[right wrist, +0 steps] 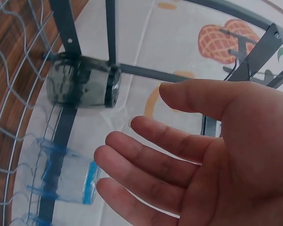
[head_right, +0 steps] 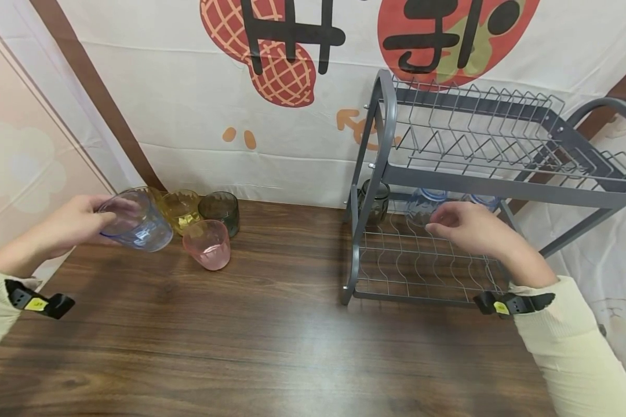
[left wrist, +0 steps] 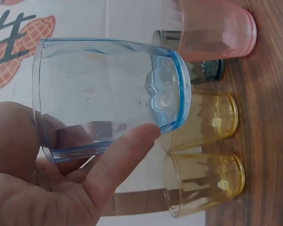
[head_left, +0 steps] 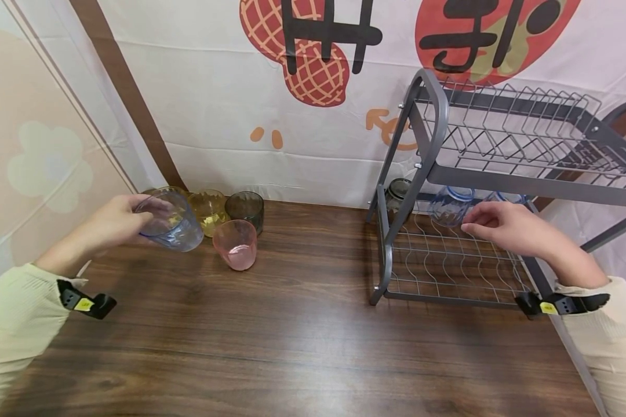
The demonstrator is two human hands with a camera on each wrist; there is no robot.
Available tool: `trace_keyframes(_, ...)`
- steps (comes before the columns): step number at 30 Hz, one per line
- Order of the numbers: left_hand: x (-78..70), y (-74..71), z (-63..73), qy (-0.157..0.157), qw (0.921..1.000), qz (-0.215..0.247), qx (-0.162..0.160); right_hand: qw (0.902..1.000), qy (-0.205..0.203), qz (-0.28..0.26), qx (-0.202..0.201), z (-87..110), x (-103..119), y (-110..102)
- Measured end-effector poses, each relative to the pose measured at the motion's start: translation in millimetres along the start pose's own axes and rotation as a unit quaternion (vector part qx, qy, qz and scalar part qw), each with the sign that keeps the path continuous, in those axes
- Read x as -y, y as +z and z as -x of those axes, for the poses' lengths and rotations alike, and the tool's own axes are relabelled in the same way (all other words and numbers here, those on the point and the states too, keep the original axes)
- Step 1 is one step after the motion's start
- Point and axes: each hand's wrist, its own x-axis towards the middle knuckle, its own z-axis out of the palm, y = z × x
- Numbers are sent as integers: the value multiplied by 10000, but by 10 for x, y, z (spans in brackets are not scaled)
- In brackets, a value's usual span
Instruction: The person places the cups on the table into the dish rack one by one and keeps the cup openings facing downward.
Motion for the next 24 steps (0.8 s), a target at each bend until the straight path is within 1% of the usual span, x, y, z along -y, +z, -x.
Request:
trace_keyframes(3, -63, 17, 15, 129, 9995, -286, -68, 9999, -110, -87, 70, 28, 70, 10)
trace_keyframes(6, -128, 40, 27, 340, 9956, -848, -218, 9994, -239, -178, 160, 55, 133, 25)
trace_keyframes(10, -218, 96, 38, 588, 9915, -1124, -273, 9987, -370, -247, 247, 86, 219, 46)
trace_keyframes(16, -359, 195, 72, 766, 9899, -1151, -321, 9978, -499, -339, 260, 139, 343, 71)
trace_keyframes(18, -402, 234, 75, 797, 9911, -1023, -301, 9970, -557, -413, 331, 158, 383, 80)
trace_keyframes(20, -441, 277, 77, 820, 9934, -770, -235, 9963, -617, -454, 380, 175, 424, 95)
trace_keyframes(23, -496, 338, 95, 885, 9946, -496, -202, 9954, -729, -526, 344, 199, 493, 126)
trace_keyframes(24, -516, 356, 104, 950, 9934, -592, -260, 9949, -778, -549, 323, 207, 516, 139)
